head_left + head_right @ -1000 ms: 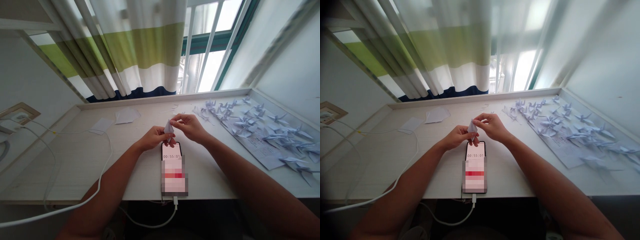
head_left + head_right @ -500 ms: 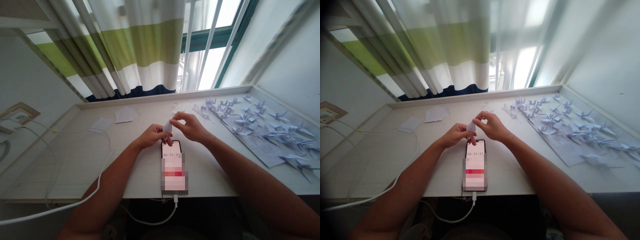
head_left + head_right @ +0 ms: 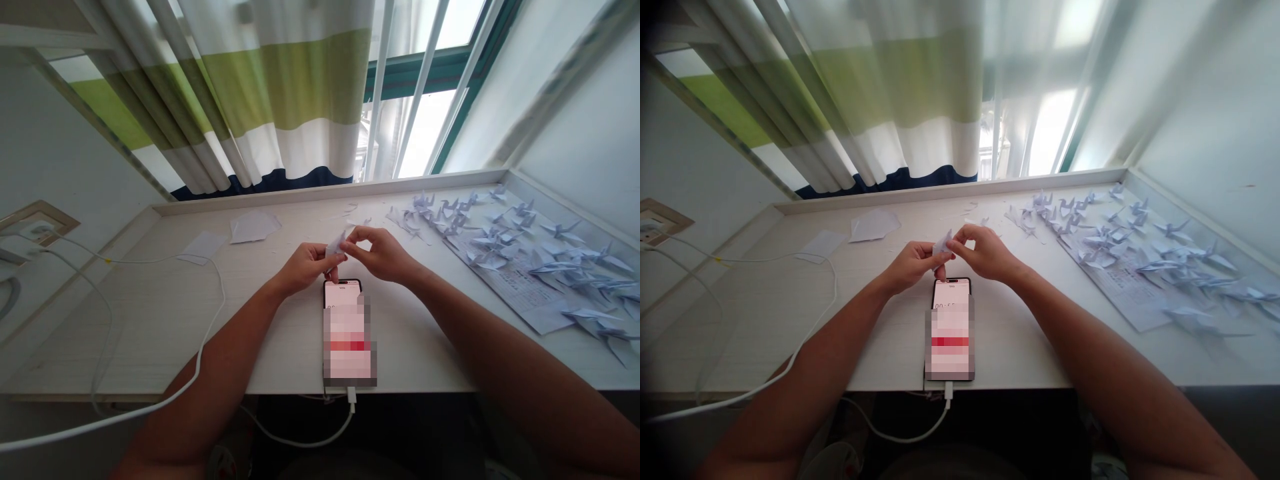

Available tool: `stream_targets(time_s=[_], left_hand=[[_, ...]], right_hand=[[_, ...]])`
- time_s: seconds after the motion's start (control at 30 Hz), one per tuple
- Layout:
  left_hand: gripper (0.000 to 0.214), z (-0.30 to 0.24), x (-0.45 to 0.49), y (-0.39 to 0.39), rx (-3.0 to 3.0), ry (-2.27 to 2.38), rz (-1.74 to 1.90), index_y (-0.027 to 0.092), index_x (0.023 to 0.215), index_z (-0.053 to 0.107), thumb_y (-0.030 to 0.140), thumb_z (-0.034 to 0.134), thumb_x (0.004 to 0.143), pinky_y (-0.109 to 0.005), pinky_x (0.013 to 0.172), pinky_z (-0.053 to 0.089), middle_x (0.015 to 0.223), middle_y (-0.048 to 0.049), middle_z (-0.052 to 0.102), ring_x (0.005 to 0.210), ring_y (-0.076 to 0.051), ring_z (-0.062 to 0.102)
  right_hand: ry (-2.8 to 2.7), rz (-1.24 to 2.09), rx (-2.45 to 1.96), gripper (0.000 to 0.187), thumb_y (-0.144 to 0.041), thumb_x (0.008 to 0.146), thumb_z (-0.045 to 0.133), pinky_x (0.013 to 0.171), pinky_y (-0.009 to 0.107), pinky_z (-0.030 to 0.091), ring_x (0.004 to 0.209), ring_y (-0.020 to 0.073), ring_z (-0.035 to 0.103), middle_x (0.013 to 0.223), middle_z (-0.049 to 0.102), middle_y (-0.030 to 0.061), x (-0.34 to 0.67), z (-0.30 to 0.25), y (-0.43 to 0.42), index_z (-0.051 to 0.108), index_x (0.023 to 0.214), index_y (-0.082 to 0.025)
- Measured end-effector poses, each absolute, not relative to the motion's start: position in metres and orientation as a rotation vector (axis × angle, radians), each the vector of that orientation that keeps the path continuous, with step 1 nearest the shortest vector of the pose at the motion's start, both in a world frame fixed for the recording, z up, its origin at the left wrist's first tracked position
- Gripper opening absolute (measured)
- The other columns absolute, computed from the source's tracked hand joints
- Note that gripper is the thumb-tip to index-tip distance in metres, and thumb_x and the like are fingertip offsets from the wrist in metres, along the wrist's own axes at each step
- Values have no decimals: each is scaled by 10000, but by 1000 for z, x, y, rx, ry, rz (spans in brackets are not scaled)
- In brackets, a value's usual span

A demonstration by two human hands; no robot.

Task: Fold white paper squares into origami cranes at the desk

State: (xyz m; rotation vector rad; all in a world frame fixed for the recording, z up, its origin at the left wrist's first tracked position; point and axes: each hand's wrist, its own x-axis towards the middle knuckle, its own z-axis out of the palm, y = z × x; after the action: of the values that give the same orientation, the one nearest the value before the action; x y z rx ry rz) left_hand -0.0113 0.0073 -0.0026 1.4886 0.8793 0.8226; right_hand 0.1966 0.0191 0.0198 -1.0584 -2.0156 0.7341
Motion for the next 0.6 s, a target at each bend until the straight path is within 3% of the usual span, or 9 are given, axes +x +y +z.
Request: stream_targets(time_s=[0.2,0.6], left_hand=[[426,-1,-14,9,1444,836,784,96,949,739,514,759,865,-288,667,517,627,-44,719,595,-155,677],[367,-4,-10,8,1476,856,872,110,910,761,472,788,855,-259,658,537,766,-83,785,688,-157,720]], right_hand=[[-1995,684,-1037,272,-393,948,616,742,340,454,734,181,602,793,702,34,192,16,17,584,758,-202],[-1959,801,-937,286,-405,938,634,705,335,446,720,171,585,761,676,21,192,11,19,593,743,-200]])
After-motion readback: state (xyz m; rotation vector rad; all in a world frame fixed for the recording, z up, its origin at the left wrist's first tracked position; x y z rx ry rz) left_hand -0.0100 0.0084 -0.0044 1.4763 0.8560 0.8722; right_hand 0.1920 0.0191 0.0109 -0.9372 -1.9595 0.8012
